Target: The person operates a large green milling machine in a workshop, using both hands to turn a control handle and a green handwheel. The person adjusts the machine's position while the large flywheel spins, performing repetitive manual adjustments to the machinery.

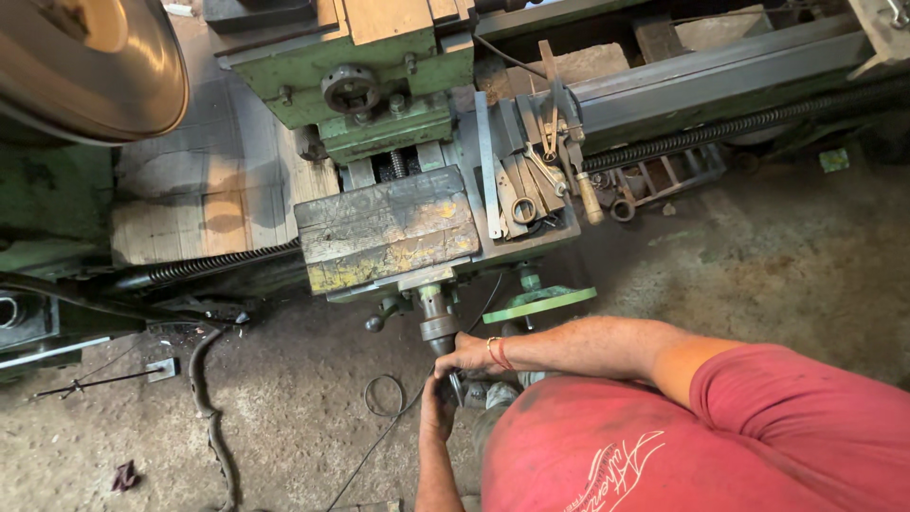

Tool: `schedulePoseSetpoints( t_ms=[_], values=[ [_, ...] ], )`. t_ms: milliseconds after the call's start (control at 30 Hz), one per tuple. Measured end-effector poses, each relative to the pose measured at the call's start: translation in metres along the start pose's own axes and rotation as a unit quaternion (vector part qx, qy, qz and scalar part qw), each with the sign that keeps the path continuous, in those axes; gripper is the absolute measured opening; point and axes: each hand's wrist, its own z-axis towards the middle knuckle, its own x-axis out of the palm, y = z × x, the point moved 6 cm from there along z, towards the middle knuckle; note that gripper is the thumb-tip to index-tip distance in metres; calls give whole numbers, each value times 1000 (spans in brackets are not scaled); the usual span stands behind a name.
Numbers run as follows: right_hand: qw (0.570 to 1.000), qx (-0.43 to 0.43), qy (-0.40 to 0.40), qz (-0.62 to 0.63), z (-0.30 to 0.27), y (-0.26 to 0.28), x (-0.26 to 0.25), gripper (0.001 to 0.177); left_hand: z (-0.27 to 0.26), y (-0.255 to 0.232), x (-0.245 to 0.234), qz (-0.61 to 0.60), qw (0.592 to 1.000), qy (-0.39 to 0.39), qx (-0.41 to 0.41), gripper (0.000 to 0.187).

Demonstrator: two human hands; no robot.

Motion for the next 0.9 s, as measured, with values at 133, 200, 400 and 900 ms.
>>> schedulePoseSetpoints(
  t_ms=[133,200,400,900],
  values=[
    [999,-26,34,21,0,2,1,62,-2,-3,-7,86,994,-52,-35,63],
    [997,-40,53,32,0,1,2,55,-1,-10,-9,158,986,-48,-3,62],
    [975,-119,164,92,4,1,6,35,0,-17,-19,242,966,-89,-5,59],
    [970,-130,183,87,18,-17,-5,52,-14,-41,3,350,935,-55,31,68]
  ],
)
